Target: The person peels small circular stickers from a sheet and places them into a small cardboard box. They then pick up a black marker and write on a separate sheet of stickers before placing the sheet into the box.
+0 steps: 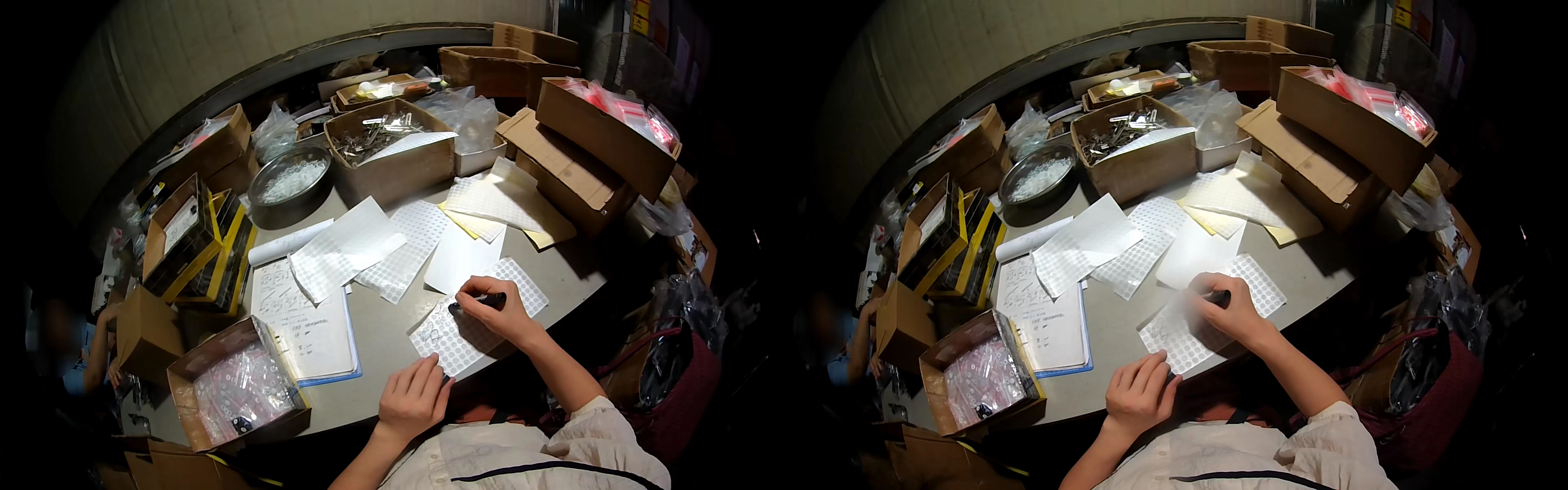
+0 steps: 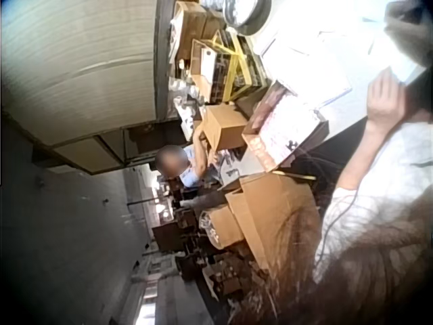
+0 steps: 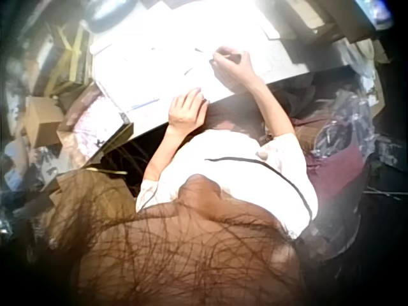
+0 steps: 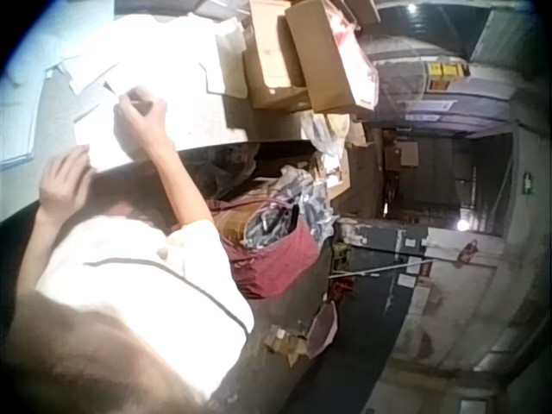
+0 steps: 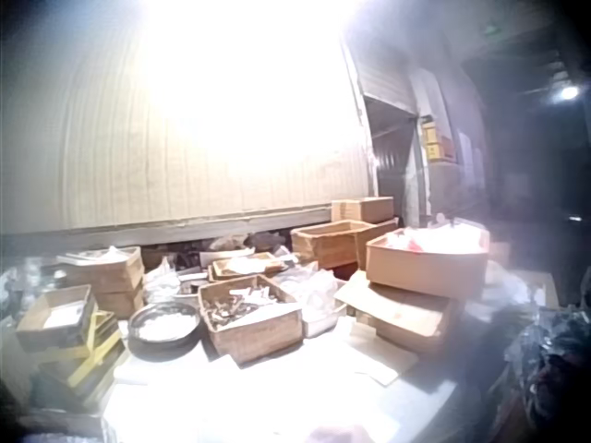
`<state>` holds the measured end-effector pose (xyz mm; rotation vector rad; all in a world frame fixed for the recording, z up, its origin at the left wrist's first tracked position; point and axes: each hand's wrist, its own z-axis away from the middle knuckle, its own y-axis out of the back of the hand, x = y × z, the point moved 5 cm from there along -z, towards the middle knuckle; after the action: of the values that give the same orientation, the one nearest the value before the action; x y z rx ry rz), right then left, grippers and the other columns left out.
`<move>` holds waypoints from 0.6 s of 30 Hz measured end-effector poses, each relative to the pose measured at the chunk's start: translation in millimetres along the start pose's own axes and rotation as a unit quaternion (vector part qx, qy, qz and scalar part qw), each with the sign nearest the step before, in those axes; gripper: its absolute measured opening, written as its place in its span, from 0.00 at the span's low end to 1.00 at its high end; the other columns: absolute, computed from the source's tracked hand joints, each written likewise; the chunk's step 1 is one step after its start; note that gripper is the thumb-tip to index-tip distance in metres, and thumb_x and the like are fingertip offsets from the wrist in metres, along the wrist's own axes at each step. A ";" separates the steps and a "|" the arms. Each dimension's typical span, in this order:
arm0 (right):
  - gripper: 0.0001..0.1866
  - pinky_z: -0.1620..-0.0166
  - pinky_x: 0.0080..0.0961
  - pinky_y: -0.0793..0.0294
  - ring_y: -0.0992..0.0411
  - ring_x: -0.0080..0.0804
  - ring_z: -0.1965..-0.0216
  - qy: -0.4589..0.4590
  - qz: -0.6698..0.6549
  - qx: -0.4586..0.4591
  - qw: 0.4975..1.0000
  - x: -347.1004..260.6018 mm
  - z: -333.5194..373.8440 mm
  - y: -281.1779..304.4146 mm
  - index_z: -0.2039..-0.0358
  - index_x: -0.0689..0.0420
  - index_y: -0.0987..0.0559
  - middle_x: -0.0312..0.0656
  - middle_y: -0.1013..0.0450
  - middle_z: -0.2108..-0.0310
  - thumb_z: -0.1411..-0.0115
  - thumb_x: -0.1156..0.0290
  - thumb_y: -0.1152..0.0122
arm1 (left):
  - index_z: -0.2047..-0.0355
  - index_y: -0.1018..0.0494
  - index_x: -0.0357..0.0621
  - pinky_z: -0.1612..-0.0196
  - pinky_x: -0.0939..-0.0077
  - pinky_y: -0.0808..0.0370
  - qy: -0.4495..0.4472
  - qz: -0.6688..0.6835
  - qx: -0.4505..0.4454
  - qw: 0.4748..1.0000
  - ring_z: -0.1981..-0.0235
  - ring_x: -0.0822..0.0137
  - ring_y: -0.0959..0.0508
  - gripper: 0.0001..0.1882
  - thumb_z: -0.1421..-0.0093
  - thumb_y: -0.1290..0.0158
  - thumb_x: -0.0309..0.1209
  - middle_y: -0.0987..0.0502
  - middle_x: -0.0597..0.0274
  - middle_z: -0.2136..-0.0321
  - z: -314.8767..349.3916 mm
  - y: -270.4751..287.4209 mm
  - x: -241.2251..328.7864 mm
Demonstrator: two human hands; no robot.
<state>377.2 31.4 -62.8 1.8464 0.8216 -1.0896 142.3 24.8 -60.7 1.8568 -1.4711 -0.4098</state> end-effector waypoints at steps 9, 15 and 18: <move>0.10 0.62 0.27 0.25 0.25 0.23 0.70 0.058 0.077 0.025 0.995 -0.8 -1.8 10.3 0.66 0.63 0.17 0.42 0.19 0.72 0.38 0.67 0.33 | 0.63 0.19 0.42 0.55 0.70 0.24 0.000 -0.002 0.001 1.000 0.57 0.60 0.16 0.12 0.46 0.32 0.31 0.15 0.59 0.56 -0.3 -0.3 0.3; 0.10 0.62 0.24 0.25 0.24 0.23 0.69 -0.015 0.008 -0.006 1.000 1.7 2.9 7.1 0.66 0.63 0.16 0.41 0.20 0.72 0.38 0.68 0.33 | 0.63 0.19 0.42 0.55 0.70 0.24 0.001 -0.004 0.002 1.000 0.57 0.60 0.16 0.12 0.46 0.32 0.31 0.15 0.59 0.56 1.0 -1.3 -0.1; 0.10 0.62 0.23 0.25 0.25 0.23 0.69 0.001 0.019 -0.003 1.000 1.3 0.8 8.8 0.66 0.63 0.16 0.42 0.20 0.72 0.39 0.68 0.32 | 0.63 0.19 0.42 0.55 0.70 0.24 0.002 -0.005 0.002 1.000 0.57 0.60 0.16 0.12 0.46 0.32 0.32 0.15 0.59 0.56 1.5 -1.7 -0.3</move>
<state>384.8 26.9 -61.5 1.8519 0.7870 -1.0600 142.5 24.8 -63.0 1.8663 -1.4617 -0.4076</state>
